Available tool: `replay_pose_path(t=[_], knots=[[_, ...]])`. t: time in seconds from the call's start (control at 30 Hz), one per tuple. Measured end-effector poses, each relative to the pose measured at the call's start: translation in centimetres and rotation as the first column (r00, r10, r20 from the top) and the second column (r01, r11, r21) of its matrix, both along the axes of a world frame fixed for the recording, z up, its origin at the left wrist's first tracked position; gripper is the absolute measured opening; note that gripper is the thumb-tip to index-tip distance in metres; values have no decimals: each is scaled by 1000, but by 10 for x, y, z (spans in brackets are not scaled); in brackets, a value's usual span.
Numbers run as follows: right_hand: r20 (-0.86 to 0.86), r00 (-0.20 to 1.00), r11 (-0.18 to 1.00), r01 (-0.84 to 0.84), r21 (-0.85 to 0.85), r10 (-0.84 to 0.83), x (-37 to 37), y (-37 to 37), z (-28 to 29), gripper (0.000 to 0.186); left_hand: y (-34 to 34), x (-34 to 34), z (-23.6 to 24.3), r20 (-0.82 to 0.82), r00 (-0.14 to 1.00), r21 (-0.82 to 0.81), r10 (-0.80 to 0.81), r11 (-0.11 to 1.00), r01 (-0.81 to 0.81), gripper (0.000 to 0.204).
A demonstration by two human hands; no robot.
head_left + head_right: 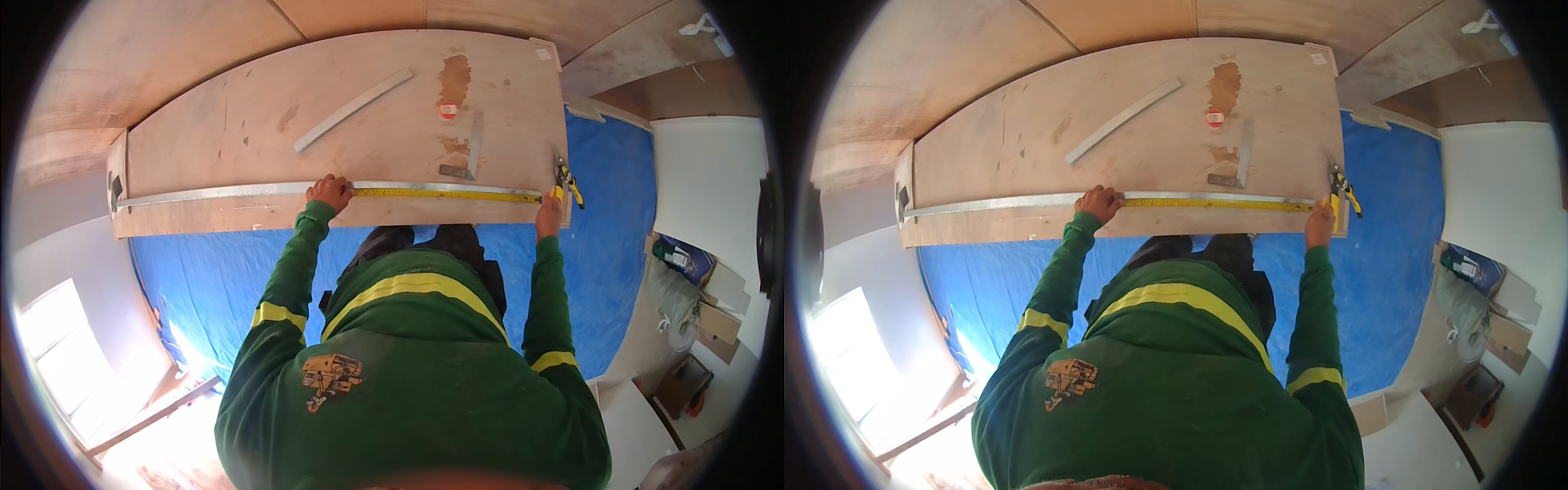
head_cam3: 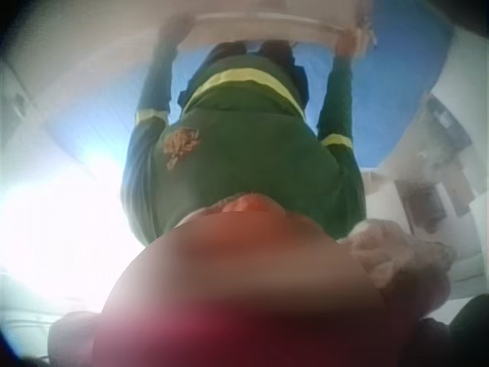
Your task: The person measures and marks a long metal trim strip with a tape measure, square, and pencil, then cuts it with tin snips. The person repeats this process for several pieces, placing the cut pieces on the workbench.
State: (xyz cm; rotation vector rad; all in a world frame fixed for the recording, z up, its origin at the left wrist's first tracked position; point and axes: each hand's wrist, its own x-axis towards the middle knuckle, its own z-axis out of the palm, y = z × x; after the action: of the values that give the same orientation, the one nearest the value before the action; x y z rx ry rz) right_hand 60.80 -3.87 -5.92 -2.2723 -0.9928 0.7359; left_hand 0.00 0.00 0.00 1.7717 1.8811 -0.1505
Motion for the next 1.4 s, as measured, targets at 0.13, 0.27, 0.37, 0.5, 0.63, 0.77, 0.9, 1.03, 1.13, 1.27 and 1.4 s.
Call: replay_pose_path(t=[0.13,0.27,0.37,0.5,0.63,0.77,0.9,1.03,1.13,1.27,1.4], knots=[[32,910,900,-414,136,413,-63,7,60,43,-1,1,2,-47,999,41,-5,999,7,29],[-754,622,946,-323,-4,209,-137,24,110,43,4,-16,6,-37,999,-17,19,1000,-19,28],[-975,213,976,-216,15,62,-182,35,117,45,6,-23,6,-19,1000,-20,12,1000,-13,28],[-886,413,946,-313,79,211,-236,37,94,35,12,-22,5,-33,999,-47,38,998,-39,28],[-637,572,807,-574,138,516,-261,46,63,24,13,-21,5,-42,998,-73,47,996,-50,28],[-510,604,778,-575,253,612,-276,44,46,22,13,-20,9,-45,997,-125,60,990,-65,27],[-300,598,665,-709,235,743,-276,48,40,22,17,-21,11,-40,998,-171,43,984,-49,27],[-302,608,676,-696,242,734,-277,47,38,21,18,-21,12,-43,998,-159,41,986,-48,27],[-296,620,685,-690,235,727,-277,47,36,21,18,-21,10,-45,998,-166,48,985,-55,27],[-290,630,690,-695,204,720,-276,47,33,21,18,-22,8,-51,998,-172,48,984,-56,27],[-264,607,659,-722,212,750,-276,47,33,22,17,-22,6,-40,998,-148,38,988,-43,27]])
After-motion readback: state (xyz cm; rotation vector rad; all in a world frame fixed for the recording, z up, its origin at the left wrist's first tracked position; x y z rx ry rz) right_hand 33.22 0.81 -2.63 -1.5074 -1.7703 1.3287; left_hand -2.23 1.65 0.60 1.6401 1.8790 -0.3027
